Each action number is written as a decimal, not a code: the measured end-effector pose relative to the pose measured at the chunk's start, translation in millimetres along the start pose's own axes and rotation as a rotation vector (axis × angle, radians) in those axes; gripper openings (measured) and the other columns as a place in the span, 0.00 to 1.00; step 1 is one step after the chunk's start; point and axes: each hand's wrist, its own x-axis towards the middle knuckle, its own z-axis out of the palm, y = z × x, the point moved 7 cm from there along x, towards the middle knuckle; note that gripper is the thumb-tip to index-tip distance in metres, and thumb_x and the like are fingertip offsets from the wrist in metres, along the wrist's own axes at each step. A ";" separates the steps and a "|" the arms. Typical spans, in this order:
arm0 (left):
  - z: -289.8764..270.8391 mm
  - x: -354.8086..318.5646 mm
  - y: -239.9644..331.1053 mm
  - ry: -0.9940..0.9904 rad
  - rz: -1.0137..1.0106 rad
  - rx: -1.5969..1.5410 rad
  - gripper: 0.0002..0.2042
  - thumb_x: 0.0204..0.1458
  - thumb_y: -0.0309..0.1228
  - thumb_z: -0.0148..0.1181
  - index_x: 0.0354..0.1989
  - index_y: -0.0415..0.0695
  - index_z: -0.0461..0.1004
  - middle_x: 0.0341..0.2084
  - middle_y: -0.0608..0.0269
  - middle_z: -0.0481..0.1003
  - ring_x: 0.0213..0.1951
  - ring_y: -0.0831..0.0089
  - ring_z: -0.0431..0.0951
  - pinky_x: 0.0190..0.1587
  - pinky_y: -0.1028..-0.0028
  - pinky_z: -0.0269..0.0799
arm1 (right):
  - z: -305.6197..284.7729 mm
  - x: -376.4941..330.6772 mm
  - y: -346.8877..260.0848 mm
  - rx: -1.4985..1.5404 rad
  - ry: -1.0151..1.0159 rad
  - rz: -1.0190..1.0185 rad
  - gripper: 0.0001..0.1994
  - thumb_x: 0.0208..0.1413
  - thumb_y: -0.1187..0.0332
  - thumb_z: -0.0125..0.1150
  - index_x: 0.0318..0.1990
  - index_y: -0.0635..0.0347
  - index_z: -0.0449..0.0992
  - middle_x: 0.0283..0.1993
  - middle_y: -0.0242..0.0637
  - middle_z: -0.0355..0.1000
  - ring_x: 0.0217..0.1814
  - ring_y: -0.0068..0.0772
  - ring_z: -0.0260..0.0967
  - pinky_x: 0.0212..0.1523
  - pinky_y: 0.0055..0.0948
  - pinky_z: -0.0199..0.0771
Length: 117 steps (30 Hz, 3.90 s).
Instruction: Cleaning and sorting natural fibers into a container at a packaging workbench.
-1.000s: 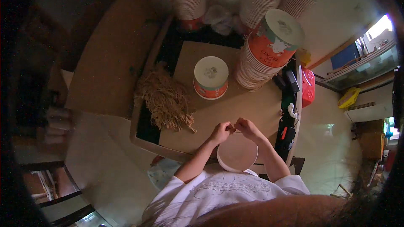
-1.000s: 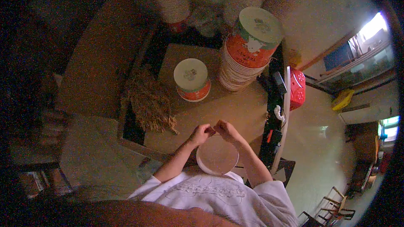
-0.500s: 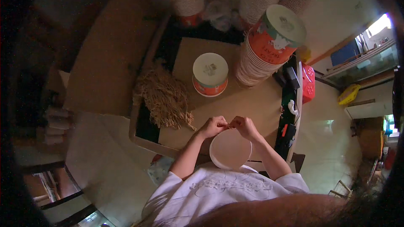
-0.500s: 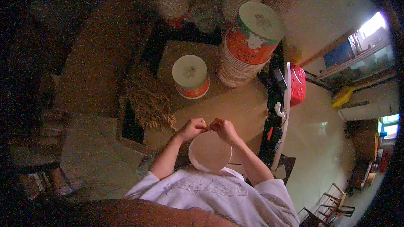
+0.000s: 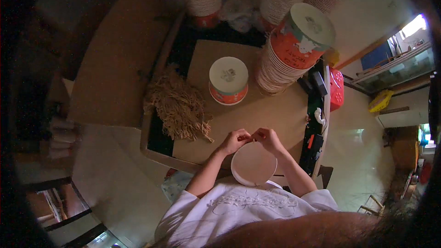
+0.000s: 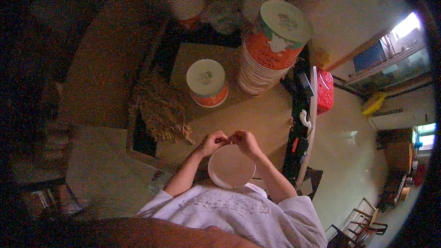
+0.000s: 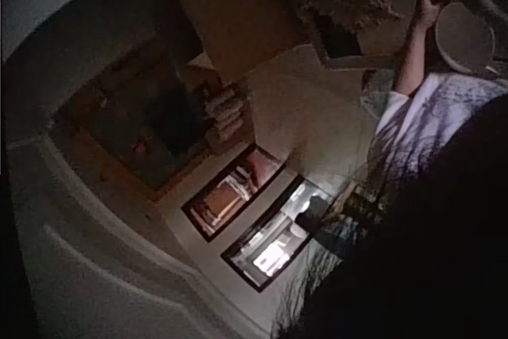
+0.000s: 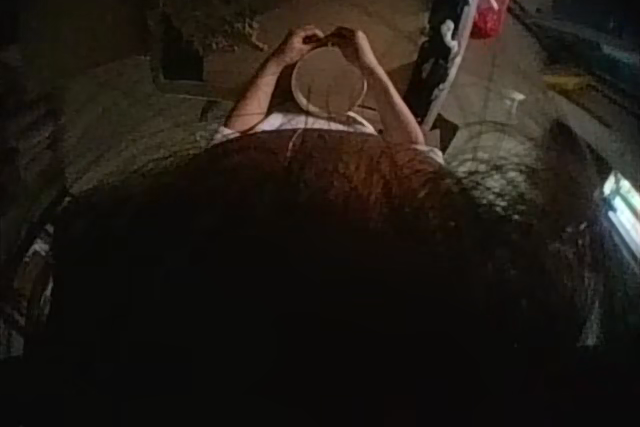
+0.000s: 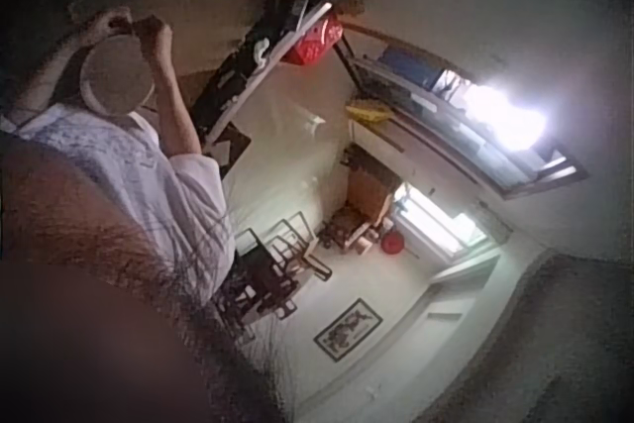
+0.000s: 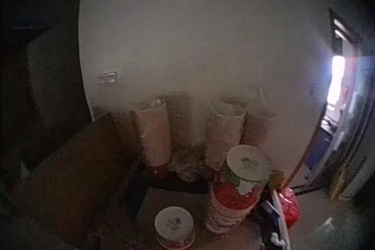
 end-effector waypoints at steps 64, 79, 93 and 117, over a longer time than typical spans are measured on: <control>-5.5 -31.9 -11.6 0.265 -0.506 -0.606 0.06 0.47 0.25 0.55 0.33 0.39 0.73 0.28 0.66 0.74 0.28 0.80 0.73 0.33 0.82 0.68 | 23.8 -55.7 -72.1 -0.614 0.380 -0.445 0.14 0.40 0.79 0.52 0.37 0.54 0.74 0.34 0.35 0.69 0.38 0.36 0.64 0.49 0.38 0.55; -23.5 -32.7 -0.3 0.343 -0.356 -0.313 0.07 0.49 0.25 0.51 0.36 0.39 0.73 0.27 0.69 0.74 0.30 0.81 0.71 0.35 0.81 0.67 | 19.5 -2.3 -36.8 -0.183 -0.055 -0.068 0.04 0.44 0.72 0.57 0.29 0.60 0.75 0.25 0.37 0.72 0.27 0.27 0.66 0.30 0.27 0.66; -25.3 -31.8 25.3 0.345 -0.256 0.144 0.06 0.45 0.27 0.58 0.30 0.39 0.74 0.24 0.66 0.75 0.28 0.81 0.72 0.33 0.79 0.68 | 19.1 -1.3 -33.1 -0.174 0.002 -0.069 0.05 0.43 0.70 0.57 0.28 0.61 0.74 0.24 0.37 0.71 0.26 0.29 0.67 0.28 0.28 0.67; -34.4 -40.5 -15.5 0.334 -0.259 0.049 0.03 0.45 0.24 0.58 0.28 0.39 0.72 0.23 0.67 0.74 0.30 0.80 0.72 0.36 0.78 0.69 | 33.0 5.5 -25.8 0.228 -0.233 0.052 0.07 0.40 0.82 0.54 0.28 0.62 0.68 0.25 0.29 0.67 0.29 0.19 0.62 0.30 0.21 0.65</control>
